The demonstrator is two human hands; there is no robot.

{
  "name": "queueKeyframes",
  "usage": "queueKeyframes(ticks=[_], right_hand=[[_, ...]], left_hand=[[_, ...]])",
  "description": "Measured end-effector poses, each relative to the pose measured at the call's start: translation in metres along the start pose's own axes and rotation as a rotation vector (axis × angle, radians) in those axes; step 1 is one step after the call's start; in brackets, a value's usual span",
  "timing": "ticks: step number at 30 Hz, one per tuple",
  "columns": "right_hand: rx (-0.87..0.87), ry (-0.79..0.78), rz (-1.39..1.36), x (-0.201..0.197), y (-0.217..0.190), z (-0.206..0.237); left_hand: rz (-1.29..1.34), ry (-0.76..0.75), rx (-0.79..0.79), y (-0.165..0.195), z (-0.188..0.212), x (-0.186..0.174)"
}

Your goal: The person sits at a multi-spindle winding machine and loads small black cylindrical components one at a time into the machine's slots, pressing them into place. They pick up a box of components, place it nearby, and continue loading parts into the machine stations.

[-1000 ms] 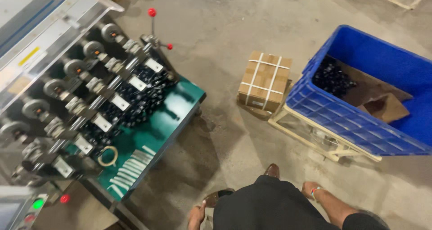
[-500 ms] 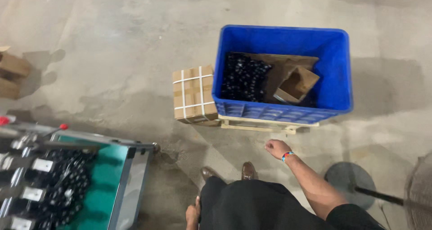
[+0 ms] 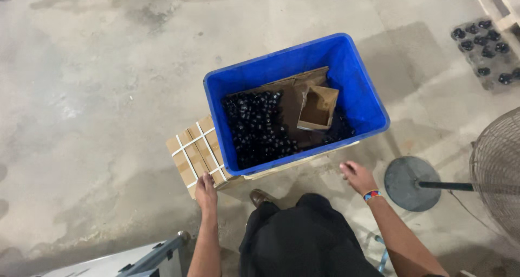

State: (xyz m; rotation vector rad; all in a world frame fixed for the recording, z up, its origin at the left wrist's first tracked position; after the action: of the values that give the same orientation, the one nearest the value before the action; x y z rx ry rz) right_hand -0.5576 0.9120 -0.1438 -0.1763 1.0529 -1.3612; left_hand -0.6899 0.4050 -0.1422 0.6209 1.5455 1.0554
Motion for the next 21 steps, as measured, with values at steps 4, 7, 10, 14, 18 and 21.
queueKeyframes(ticks=[4,7,10,14,18,21], right_hand=[[-0.13,0.135,-0.236,-0.017,-0.054,-0.043],[-0.057,0.161,-0.247,-0.018,-0.086,-0.095],[-0.251,0.418,0.091,-0.019,-0.125,-0.142],[0.078,0.294,0.494,-0.006,-0.137,-0.211],[0.258,0.138,0.584,0.009,-0.14,-0.261],[0.236,0.148,0.584,0.016,-0.153,-0.281]], left_hand=[[0.093,-0.064,0.271,0.051,-0.088,0.04],[-0.119,-0.094,0.305,0.073,-0.131,0.076],[-0.328,-0.18,0.228,0.078,-0.155,0.106],[-0.364,-0.236,-0.041,0.063,-0.164,0.119],[-0.535,-0.175,-0.002,0.066,-0.169,0.123],[-0.487,-0.162,-0.031,0.071,-0.17,0.129]])
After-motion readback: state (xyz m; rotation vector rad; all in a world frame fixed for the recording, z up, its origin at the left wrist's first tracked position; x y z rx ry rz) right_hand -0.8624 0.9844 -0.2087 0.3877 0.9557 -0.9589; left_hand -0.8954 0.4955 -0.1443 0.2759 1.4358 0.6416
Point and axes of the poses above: each hand's wrist, its own z-axis away from the middle knuckle, its own x-axis out of the palm, y = z × x, the point moved 4 cm from there along -z, towards the middle knuckle, and after that the axes turned 12 degrees about x, right-handed, at the moved point
